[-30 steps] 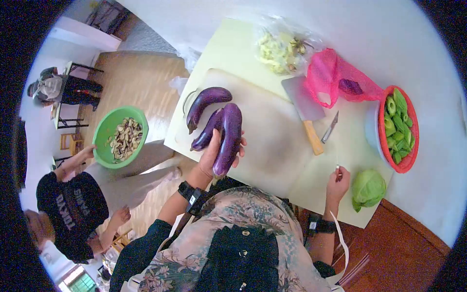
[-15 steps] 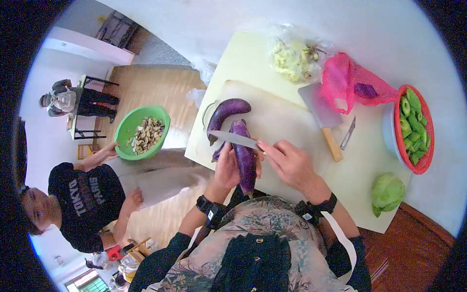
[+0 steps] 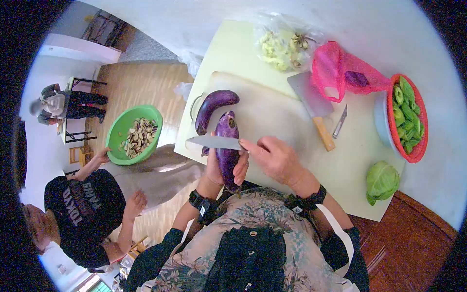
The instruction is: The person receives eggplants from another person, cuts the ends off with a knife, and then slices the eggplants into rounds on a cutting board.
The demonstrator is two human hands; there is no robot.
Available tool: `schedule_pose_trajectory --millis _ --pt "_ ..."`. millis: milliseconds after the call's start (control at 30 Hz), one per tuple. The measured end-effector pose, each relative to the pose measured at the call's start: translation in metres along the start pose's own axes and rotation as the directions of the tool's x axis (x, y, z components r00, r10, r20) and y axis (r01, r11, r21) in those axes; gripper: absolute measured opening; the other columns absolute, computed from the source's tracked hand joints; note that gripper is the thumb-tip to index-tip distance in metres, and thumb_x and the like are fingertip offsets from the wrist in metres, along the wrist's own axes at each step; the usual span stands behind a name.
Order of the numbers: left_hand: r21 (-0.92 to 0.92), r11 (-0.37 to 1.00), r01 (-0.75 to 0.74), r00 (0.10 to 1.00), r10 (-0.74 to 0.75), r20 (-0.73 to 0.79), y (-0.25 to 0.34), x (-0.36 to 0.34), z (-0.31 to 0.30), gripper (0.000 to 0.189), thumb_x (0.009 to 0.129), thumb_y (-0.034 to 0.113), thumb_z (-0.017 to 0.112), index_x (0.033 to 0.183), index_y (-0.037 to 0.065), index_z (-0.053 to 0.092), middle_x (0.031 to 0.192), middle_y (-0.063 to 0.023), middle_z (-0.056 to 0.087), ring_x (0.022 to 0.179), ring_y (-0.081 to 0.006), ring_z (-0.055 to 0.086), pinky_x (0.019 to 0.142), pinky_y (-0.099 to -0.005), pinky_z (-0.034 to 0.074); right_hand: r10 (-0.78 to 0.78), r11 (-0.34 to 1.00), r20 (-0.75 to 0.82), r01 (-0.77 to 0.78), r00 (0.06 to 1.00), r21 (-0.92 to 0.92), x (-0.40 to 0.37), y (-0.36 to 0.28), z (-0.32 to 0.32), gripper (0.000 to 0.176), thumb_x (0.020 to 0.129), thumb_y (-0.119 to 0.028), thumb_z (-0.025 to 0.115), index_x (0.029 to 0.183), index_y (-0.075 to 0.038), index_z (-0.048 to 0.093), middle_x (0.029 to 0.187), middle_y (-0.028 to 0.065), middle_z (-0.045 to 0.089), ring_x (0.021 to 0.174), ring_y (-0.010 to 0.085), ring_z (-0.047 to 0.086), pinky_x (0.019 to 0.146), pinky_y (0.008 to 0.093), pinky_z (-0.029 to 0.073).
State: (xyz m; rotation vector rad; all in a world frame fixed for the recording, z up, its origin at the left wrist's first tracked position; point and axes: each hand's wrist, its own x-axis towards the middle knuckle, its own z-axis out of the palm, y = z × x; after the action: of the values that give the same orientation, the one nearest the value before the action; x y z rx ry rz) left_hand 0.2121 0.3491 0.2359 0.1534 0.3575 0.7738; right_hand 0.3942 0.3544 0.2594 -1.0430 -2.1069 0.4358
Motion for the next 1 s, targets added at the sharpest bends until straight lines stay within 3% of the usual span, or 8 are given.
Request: schedule_pose_trajectory --millis 100,233,433,767,833,933,1000 --pt "-0.126 0.992 0.027 0.997 -0.018 0.076 0.001 -0.001 0.002 0.082 0.079 0.078 0.019 0.084 0.001 0.048 0.048 -0.0145 0.045 0.033 -0.0263 0.046 0.031 -0.0354 0.042 0.039 0.999 -0.033 -0.039 0.999 0.000 0.003 0.008 0.000 0.036 0.074 -0.004 0.064 0.109 -0.012 0.065 0.068 0.0049 0.047 0.056 0.0179 0.051 0.047 0.0302 0.044" --pt "-0.159 0.986 0.047 0.984 -0.018 0.178 0.000 -0.001 0.001 0.080 0.080 0.077 0.020 0.084 0.002 0.046 0.048 -0.0151 0.044 0.034 -0.0280 0.047 0.031 -0.0361 0.043 0.099 0.995 -0.047 -0.099 0.994 -0.001 0.007 0.009 -0.007 0.036 0.073 -0.003 0.064 0.108 -0.011 0.065 0.068 0.0053 0.049 0.055 0.0181 0.053 0.046 0.0302 0.044" --pt "-0.197 0.979 0.044 0.963 0.011 0.269 -0.007 0.000 -0.005 0.081 0.079 0.078 0.020 0.084 0.001 0.046 0.048 -0.0145 0.044 0.034 -0.0276 0.046 0.031 -0.0356 0.043 0.023 0.999 -0.033 -0.022 0.999 0.041 0.000 -0.002 -0.007 0.037 0.073 -0.002 0.064 0.108 -0.010 0.065 0.068 0.0046 0.049 0.055 0.0179 0.052 0.046 0.0299 0.044" --pt "-0.224 0.969 0.103 0.949 -0.027 0.315 -0.007 -0.003 -0.003 0.081 0.080 0.077 0.023 0.083 -0.001 0.045 0.048 -0.0153 0.043 0.034 -0.0277 0.046 0.030 -0.0359 0.042 0.016 0.996 0.023 -0.018 1.000 0.084 -0.004 -0.001 -0.012 0.044 0.070 0.003 0.065 0.113 -0.008 0.061 0.075 0.0078 0.055 0.058 0.0209 0.056 0.048 0.0311 0.045" --pt "-0.240 0.963 0.124 0.945 -0.041 0.323 -0.004 -0.004 0.002 0.068 0.085 0.066 0.032 0.084 -0.001 0.045 0.050 -0.0177 0.047 0.037 -0.0310 0.050 0.032 -0.0389 0.044 0.042 0.997 0.012 -0.042 0.999 0.066 -0.003 0.003 -0.011 0.044 0.071 0.003 0.064 0.113 -0.008 0.061 0.075 0.0077 0.055 0.058 0.0206 0.056 0.048 0.0308 0.045" --pt "-0.238 0.964 0.118 0.935 -0.028 0.353 -0.005 -0.003 -0.001 0.065 0.086 0.064 0.035 0.084 0.000 0.045 0.050 -0.0179 0.047 0.037 -0.0313 0.050 0.032 -0.0389 0.044 0.031 0.998 0.020 -0.033 0.999 0.059 -0.001 0.003 -0.013 0.043 0.071 0.003 0.064 0.113 -0.008 0.061 0.075 0.0078 0.055 0.058 0.0207 0.056 0.049 0.0308 0.046" --pt "-0.235 0.966 0.108 0.943 -0.025 0.332 -0.005 -0.004 0.001 0.072 0.083 0.070 0.029 0.083 -0.001 0.045 0.048 -0.0169 0.045 0.034 -0.0293 0.047 0.030 -0.0374 0.042 0.044 0.997 0.030 -0.046 0.999 0.060 -0.001 0.003 -0.012 0.043 0.071 0.003 0.064 0.113 -0.008 0.061 0.075 0.0079 0.055 0.058 0.0206 0.056 0.049 0.0309 0.046"
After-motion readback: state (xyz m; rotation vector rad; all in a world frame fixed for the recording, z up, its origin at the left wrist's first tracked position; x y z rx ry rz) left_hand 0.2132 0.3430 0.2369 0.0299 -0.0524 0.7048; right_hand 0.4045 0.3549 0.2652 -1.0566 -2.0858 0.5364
